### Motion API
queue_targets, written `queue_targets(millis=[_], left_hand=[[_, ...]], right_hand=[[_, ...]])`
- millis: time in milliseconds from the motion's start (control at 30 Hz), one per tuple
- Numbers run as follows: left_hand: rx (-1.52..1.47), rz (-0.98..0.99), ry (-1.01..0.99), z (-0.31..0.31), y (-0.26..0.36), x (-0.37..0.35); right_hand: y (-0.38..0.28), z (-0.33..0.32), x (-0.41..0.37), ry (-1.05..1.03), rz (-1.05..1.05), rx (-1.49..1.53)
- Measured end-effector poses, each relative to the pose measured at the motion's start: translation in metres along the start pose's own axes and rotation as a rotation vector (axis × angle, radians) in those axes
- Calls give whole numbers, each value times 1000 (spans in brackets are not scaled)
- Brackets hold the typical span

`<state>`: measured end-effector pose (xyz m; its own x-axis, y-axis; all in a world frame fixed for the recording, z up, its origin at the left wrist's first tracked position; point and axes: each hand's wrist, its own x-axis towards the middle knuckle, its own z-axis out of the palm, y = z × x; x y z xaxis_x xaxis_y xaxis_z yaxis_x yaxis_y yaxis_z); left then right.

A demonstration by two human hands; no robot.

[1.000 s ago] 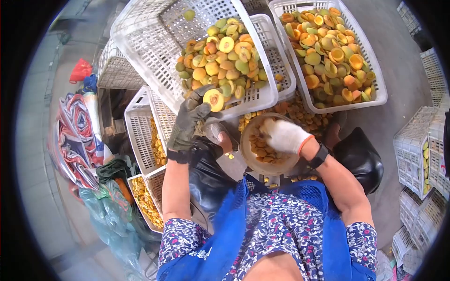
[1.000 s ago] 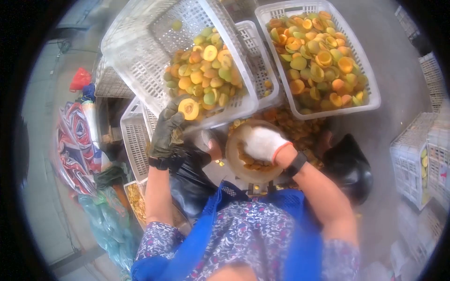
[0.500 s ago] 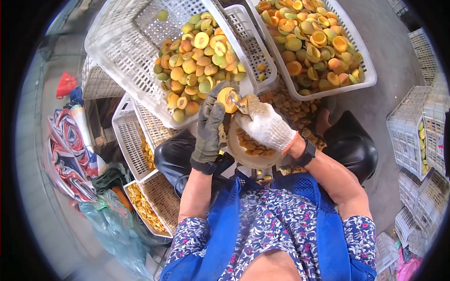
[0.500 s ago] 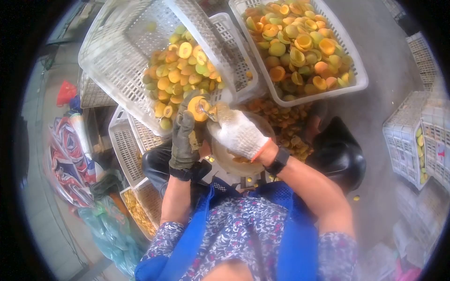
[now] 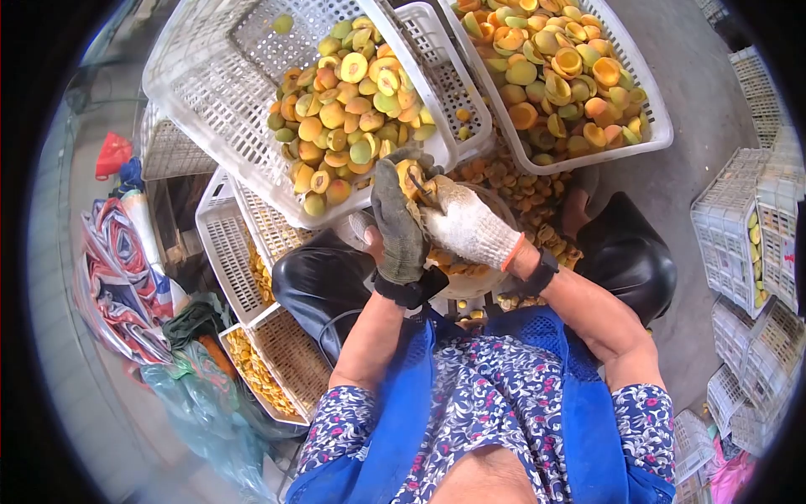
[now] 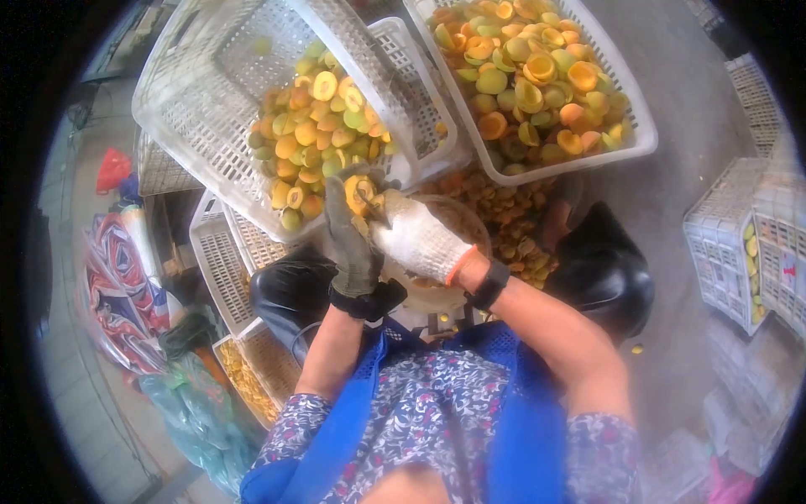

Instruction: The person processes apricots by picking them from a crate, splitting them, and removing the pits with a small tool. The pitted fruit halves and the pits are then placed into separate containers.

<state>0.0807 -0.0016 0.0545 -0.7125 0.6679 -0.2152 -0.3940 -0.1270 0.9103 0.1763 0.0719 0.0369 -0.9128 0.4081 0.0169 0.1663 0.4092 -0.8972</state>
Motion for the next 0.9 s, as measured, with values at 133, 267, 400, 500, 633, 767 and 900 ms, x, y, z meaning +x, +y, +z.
queue_targets(millis=[133, 267, 400, 500, 633, 767, 900], left_hand=[[-64, -49, 62, 1, -1, 4], [-198, -135, 93, -4, -2, 8], [-55, -131, -41, -4, 6, 4], [-122, -213, -125, -12, 9, 9], [-154, -192, -338, -21, 10, 14], [16, -62, -461, -39, 6, 11], [393, 75, -437, -50, 7, 12]], right_hand=[[28, 14, -2, -1, -388, -351], [10, 0, 1, -144, 85, 171], [4, -10, -1, -325, 288, 516], [11, -15, -5, -448, 461, 1019], [22, -20, -5, -450, 420, 1112], [5, -42, 16, -764, 295, 192], [-9, -13, -16, -932, 17, -234]])
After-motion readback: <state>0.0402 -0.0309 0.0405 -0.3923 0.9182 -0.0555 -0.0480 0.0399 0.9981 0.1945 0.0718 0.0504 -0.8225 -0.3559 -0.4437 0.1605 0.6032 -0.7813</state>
